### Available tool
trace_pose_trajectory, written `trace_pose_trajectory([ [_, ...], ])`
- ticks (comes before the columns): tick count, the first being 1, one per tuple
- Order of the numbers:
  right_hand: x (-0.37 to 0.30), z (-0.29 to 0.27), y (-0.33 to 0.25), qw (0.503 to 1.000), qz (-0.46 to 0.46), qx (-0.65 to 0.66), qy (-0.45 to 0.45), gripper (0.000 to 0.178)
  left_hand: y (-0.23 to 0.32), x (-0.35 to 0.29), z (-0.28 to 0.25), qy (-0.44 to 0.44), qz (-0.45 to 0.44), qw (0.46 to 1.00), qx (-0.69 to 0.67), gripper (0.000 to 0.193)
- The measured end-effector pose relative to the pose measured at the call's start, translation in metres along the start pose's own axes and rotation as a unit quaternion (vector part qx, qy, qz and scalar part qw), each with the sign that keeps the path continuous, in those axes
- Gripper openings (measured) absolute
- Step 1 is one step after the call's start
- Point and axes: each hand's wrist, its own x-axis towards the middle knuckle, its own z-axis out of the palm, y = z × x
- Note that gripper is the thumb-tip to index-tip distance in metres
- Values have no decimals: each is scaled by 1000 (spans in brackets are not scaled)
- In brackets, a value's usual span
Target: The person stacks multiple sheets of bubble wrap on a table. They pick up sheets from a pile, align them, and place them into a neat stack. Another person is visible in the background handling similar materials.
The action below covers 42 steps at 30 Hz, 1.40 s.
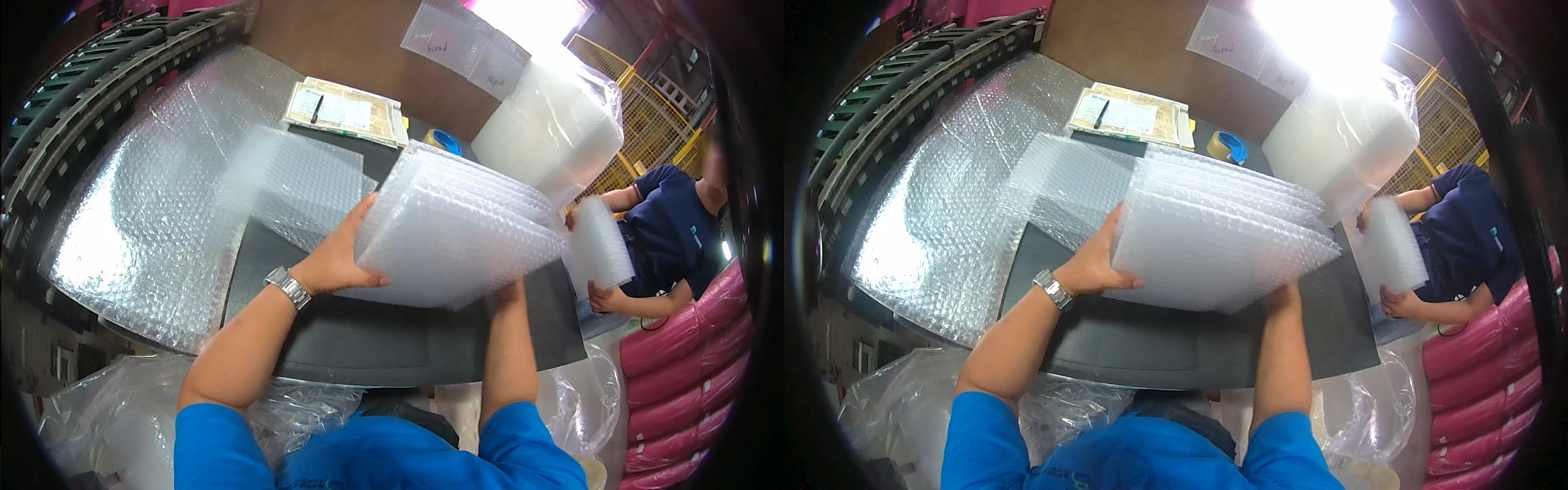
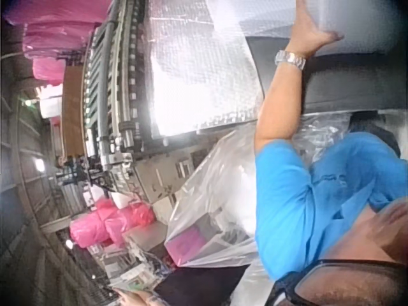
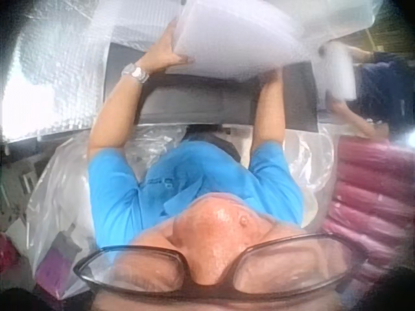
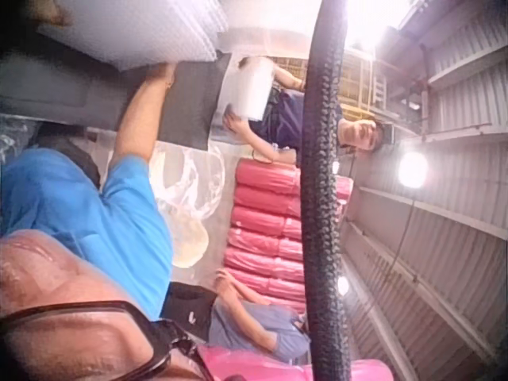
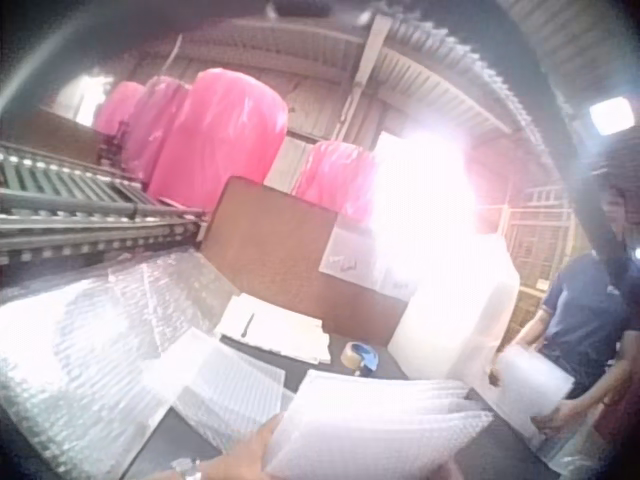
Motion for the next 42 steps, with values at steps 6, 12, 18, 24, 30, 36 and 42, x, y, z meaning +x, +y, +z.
trace_pose_trajectory([
  [6, 4, 7, 26, 978, -66, 171, -99, 65, 11, -2, -2, 52, -101, 992, -54, 87],
  [12, 0, 13, 16, 933, -129, 262, -211, 61, 2, -1, -11, 119, -77, 986, -88, 71],
  [18, -15, 43, 17, 987, -133, -80, 42, 68, 3, 0, -8, 116, -65, 987, -94, 68],
  [24, -20, 58, -1, 988, -136, -52, 49, 59, -3, -3, -14, 117, -60, 988, -86, 55],
  [30, -20, 58, 5, 984, -160, -56, 47, 57, 5, -1, -16, 111, -78, 989, -64, 57],
  [36, -13, 27, 55, 976, -128, -100, 145, 49, 1, -2, -22, 237, -4, 971, -25, 61],
  [42, -12, 31, 62, 983, -62, -119, 123, 37, -1, -8, -37, 400, 66, 901, 156, 62],
])
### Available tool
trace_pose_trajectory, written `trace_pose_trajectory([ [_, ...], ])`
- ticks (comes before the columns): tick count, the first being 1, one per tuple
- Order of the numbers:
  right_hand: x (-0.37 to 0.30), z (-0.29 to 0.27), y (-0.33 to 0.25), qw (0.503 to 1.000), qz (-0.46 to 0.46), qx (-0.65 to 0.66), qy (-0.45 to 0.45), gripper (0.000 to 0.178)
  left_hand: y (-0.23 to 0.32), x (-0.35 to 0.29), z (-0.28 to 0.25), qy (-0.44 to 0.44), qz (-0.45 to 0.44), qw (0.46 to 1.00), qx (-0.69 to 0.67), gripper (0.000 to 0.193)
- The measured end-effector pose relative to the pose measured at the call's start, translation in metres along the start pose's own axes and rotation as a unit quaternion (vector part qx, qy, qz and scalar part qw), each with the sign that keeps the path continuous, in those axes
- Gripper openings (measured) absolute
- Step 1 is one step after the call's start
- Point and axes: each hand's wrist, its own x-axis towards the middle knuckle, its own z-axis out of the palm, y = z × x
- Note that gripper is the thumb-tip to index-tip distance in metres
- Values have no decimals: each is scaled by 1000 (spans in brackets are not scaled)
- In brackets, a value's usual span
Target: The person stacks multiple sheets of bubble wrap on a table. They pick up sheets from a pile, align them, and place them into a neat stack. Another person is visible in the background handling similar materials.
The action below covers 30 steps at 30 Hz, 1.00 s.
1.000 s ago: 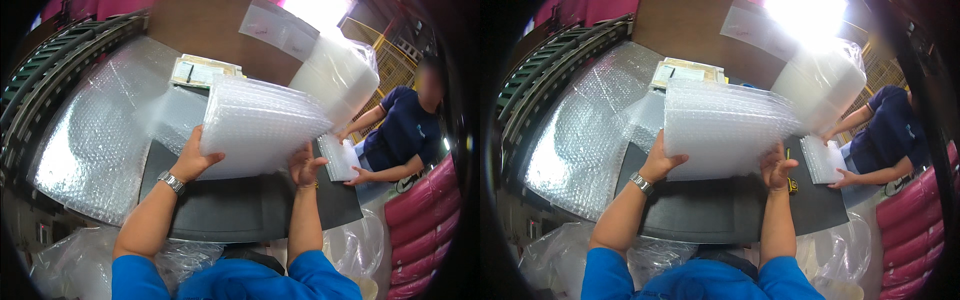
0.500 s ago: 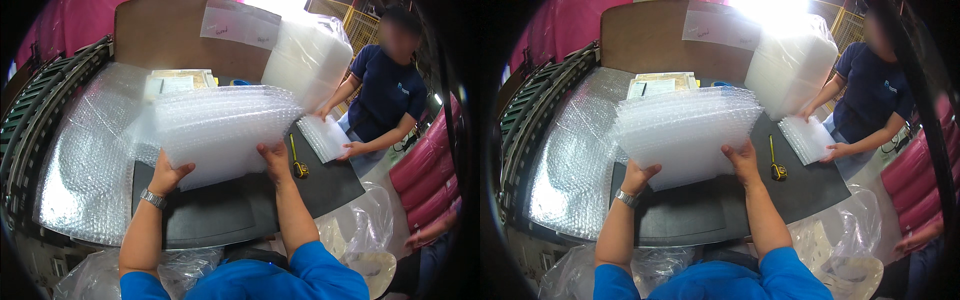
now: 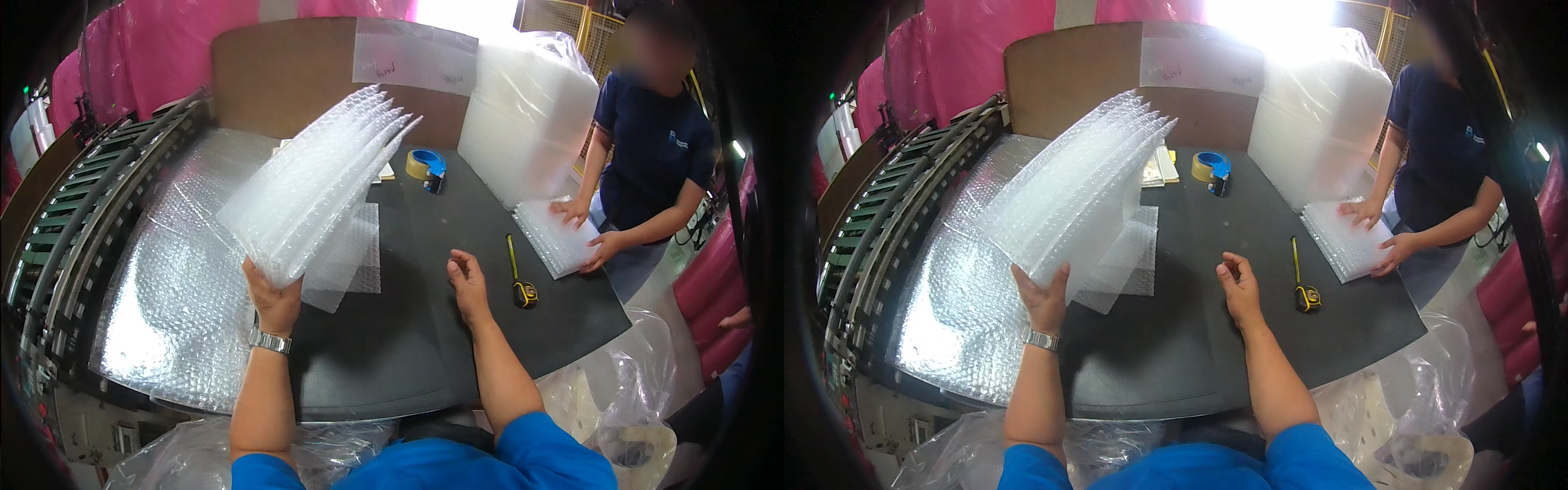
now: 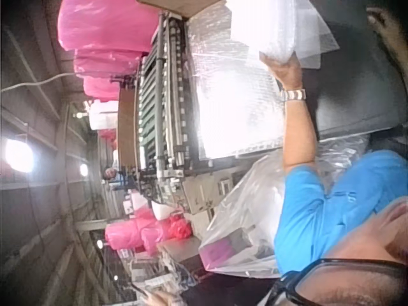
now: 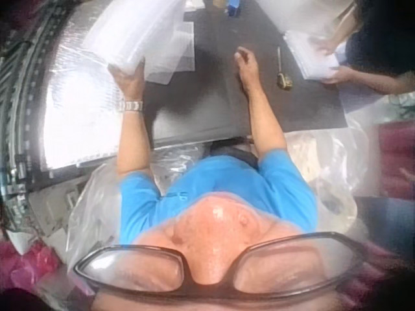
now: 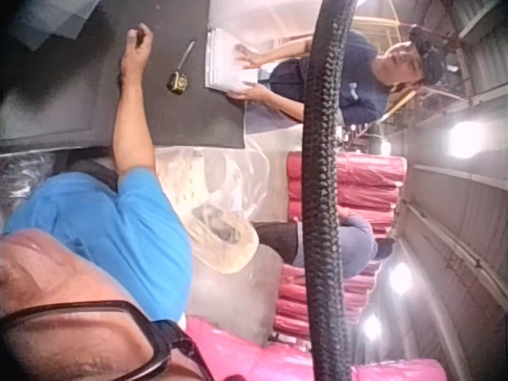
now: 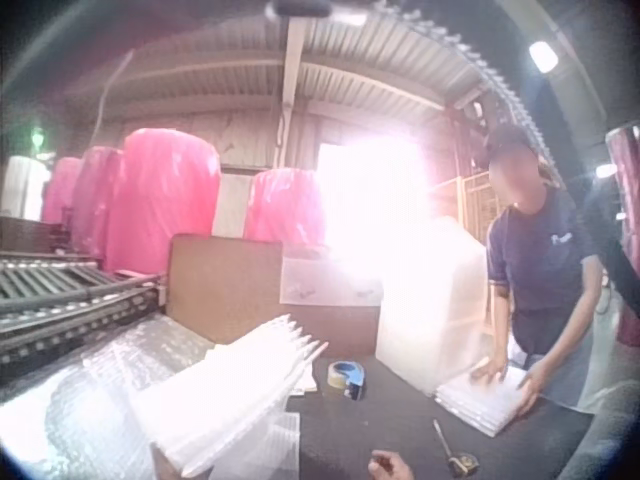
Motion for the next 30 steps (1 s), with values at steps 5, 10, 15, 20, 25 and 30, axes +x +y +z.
trace_pose_trajectory([
  [5, -10, 15, -28, 999, -31, -12, -30, 31, -1, 1, -1, 10, 77, 996, 47, 59],
  [10, 17, 19, -141, 897, -354, -254, -68, 33, 0, 0, 0, -23, 97, 993, 58, 55],
  [15, 45, 31, -223, 766, -495, -408, -51, 31, -2, -4, 3, -35, 116, 990, 74, 54],
  [20, 64, 33, -237, 685, -463, -539, -160, 13, 1, -3, 4, -39, 143, 988, 42, 52],
  [25, 68, 31, -233, 729, -421, -515, -160, 6, 6, -2, 5, -32, 147, 988, 45, 51],
  [30, 67, 27, -227, 811, -396, -408, -139, 12, 5, -4, 5, -48, 131, 990, 28, 50],
])
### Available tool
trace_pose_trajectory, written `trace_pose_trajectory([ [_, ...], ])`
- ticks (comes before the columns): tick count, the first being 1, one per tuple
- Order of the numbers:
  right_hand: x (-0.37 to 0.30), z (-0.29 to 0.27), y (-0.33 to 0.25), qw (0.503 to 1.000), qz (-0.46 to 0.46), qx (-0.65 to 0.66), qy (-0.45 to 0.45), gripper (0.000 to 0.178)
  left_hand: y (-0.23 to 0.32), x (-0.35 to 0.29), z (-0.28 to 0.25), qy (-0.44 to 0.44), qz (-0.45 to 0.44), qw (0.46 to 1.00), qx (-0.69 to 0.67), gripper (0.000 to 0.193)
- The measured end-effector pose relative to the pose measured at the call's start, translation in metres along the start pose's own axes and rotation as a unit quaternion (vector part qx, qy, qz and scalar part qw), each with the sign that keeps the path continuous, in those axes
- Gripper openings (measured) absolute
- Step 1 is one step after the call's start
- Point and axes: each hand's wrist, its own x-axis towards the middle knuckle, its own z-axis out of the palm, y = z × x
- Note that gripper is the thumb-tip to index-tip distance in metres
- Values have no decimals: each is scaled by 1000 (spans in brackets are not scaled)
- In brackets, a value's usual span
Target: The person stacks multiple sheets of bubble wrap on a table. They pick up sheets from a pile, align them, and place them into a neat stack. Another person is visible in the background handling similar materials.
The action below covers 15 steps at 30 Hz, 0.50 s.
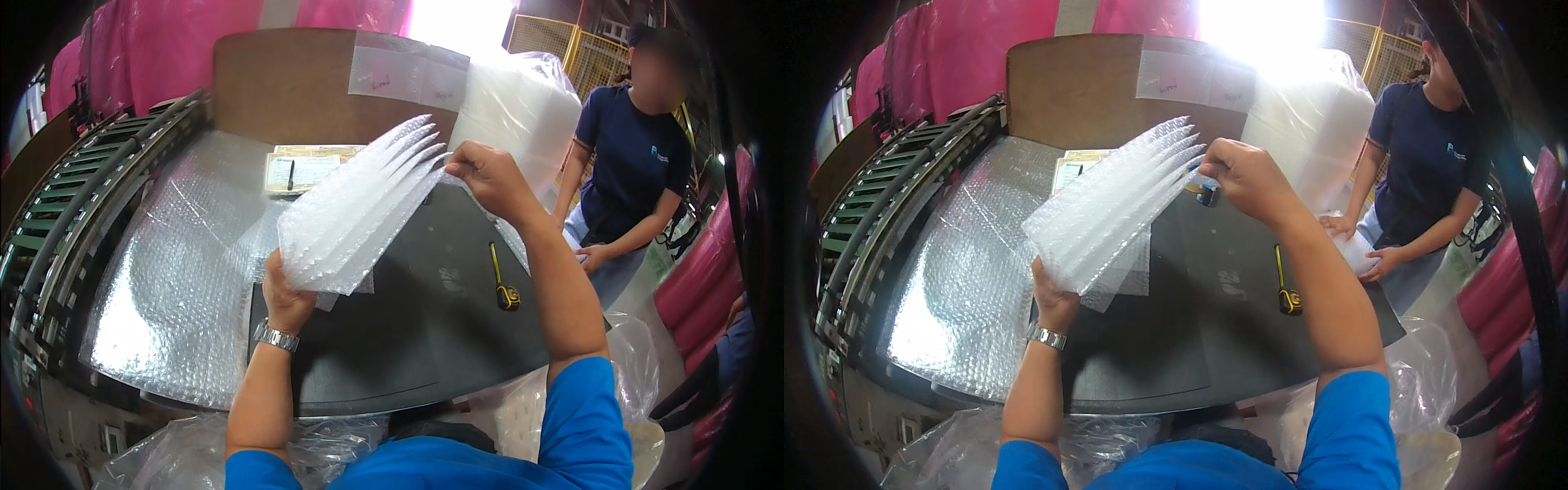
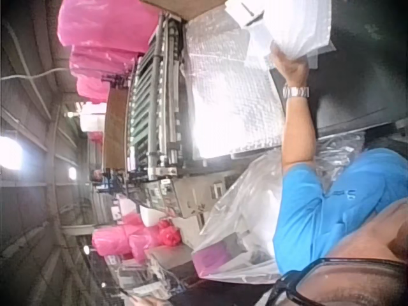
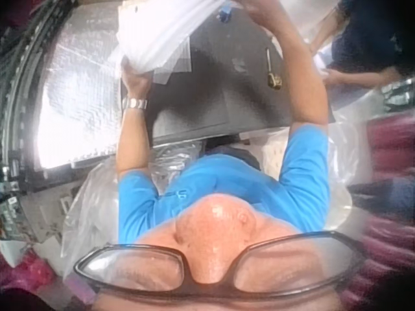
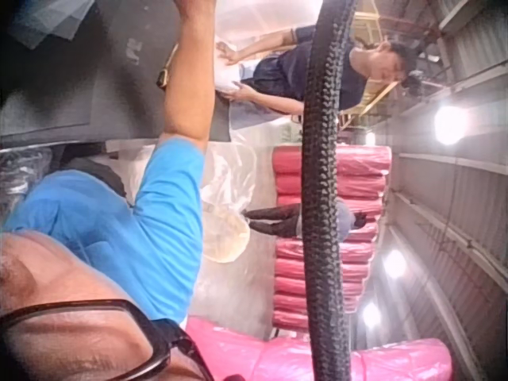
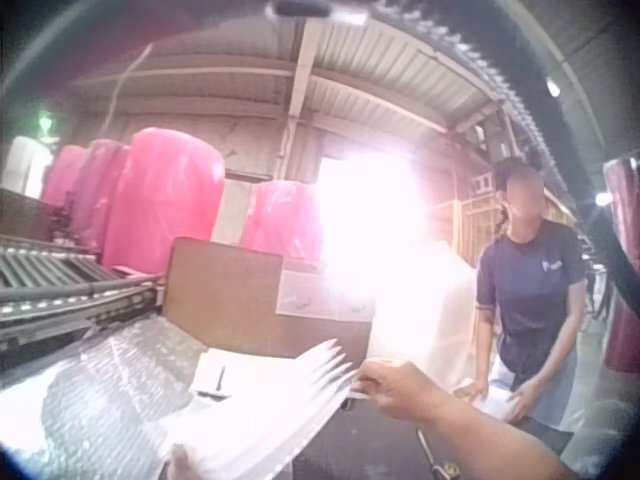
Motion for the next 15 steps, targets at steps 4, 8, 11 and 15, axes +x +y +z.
trace_pose_trajectory([
  [4, -2, -14, 18, 992, 105, 32, 68, 26, -3, 0, 2, 9, 10, 1000, 2, 51],
  [8, -1, -36, 24, 986, 157, 50, 20, 33, -3, 1, 3, 12, 19, 1000, 1, 52],
  [11, 1, -42, 5, 993, 116, 13, -29, 24, -2, -1, 3, -5, -17, 999, -26, 52],
  [15, 6, -35, -21, 999, 34, 39, -9, 15, 4, -1, 6, -30, -91, 989, -112, 57],
])
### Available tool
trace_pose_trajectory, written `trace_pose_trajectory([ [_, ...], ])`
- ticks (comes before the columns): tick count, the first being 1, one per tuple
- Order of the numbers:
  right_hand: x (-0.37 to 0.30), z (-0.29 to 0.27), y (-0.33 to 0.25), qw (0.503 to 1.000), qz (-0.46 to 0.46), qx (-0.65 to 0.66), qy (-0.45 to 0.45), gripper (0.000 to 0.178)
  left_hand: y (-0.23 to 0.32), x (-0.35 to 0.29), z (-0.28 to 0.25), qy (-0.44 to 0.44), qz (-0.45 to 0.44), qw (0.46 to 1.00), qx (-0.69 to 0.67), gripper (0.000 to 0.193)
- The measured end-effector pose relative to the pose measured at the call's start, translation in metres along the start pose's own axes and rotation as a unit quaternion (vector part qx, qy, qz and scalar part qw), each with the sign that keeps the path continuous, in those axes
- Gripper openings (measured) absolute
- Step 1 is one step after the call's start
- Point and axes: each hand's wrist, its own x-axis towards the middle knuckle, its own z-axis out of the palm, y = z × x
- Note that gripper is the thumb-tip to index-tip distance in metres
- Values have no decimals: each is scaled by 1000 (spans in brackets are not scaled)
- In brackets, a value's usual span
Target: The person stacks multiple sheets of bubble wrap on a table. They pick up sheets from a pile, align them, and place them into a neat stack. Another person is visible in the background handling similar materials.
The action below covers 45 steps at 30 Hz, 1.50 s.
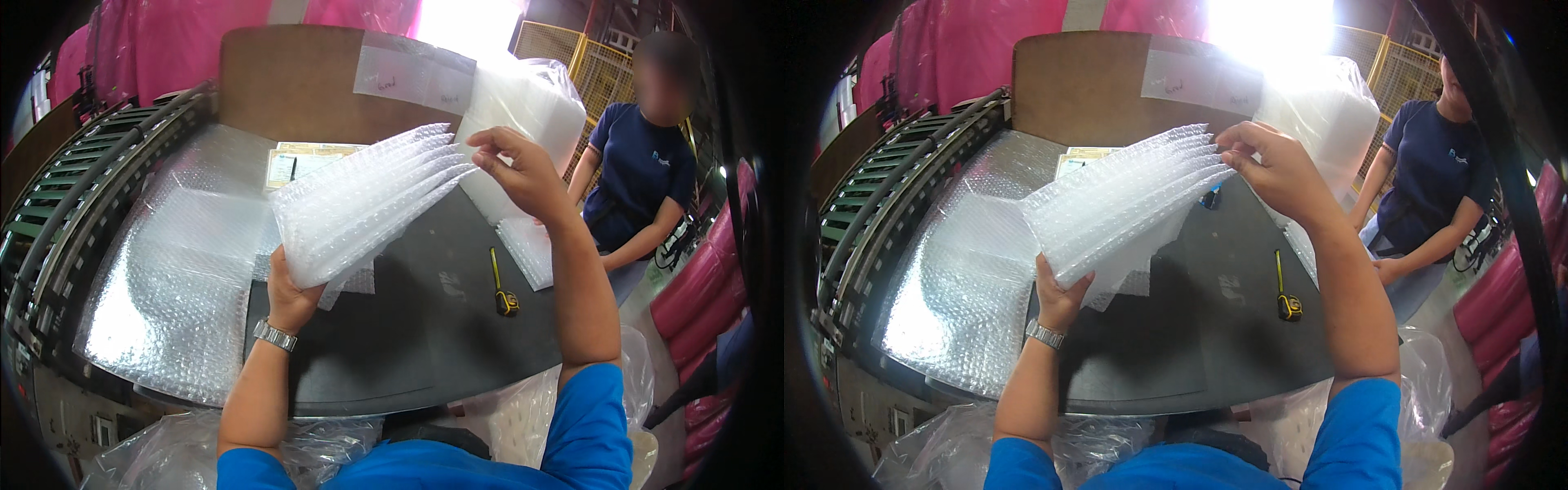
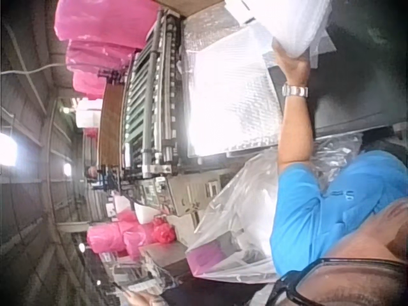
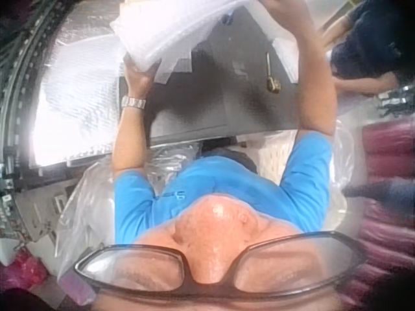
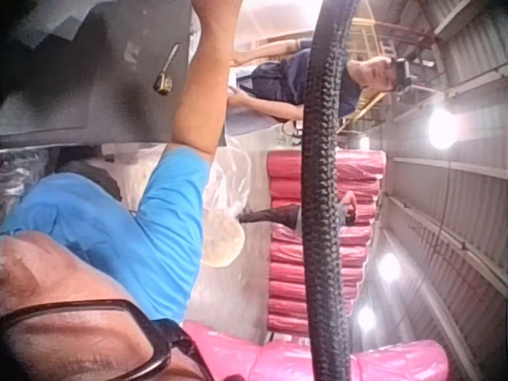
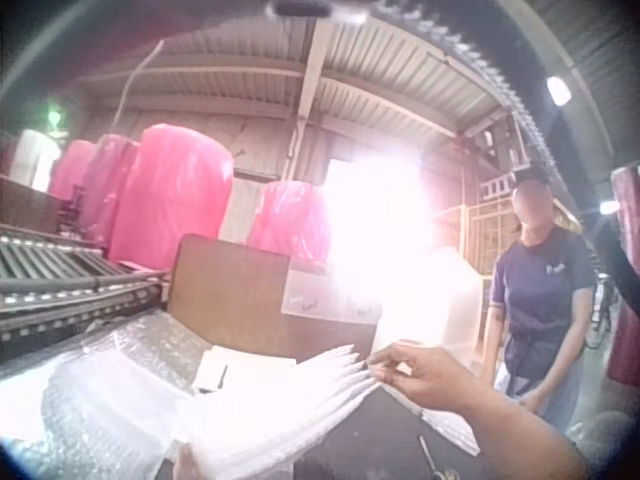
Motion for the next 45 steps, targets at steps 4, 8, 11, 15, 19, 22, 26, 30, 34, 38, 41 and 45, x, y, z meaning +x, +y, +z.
trace_pose_trajectory([
  [4, 7, -2, -9, 999, -21, -32, -29, 12, -6, -5, 2, -30, -74, 994, -71, 60],
  [8, 11, -5, -10, 998, 3, -39, -55, 11, 3, -3, 2, -72, -127, 981, -130, 57],
  [11, 14, -6, -14, 996, 21, -20, -83, 10, 2, -4, 0, -79, -123, 983, -113, 56],
  [15, 16, -4, -10, 990, -3, -52, -133, 11, 9, -3, 2, -94, -127, 980, -124, 56],
  [19, 16, 0, -10, 977, 28, 11, -213, 14, 4, -4, 2, -85, -85, 988, -92, 60],
  [22, 13, 1, -12, 975, 83, 15, -207, 16, 5, -4, 3, -74, -61, 993, -69, 62],
  [26, 14, -5, -2, 969, 66, -18, -238, 17, 7, -5, 4, -91, -22, 995, -14, 62],
  [30, 16, -9, 12, 949, 102, 32, -296, 19, 6, -7, 7, -86, -54, 993, -59, 61],
  [34, 17, -11, 14, 945, 93, 48, -311, 19, 10, -6, 8, -88, -50, 992, -70, 60],
  [38, 16, -9, 15, 939, 106, 48, -323, 17, 6, -7, 7, -109, -44, 992, -50, 60],
  [41, 17, -6, 17, 932, 116, 48, -339, 17, 5, -7, 7, -119, -80, 987, -72, 59],
  [45, 17, -3, 14, 924, 148, 55, -349, 17, 5, -7, 7, -129, -87, 986, -68, 59],
])
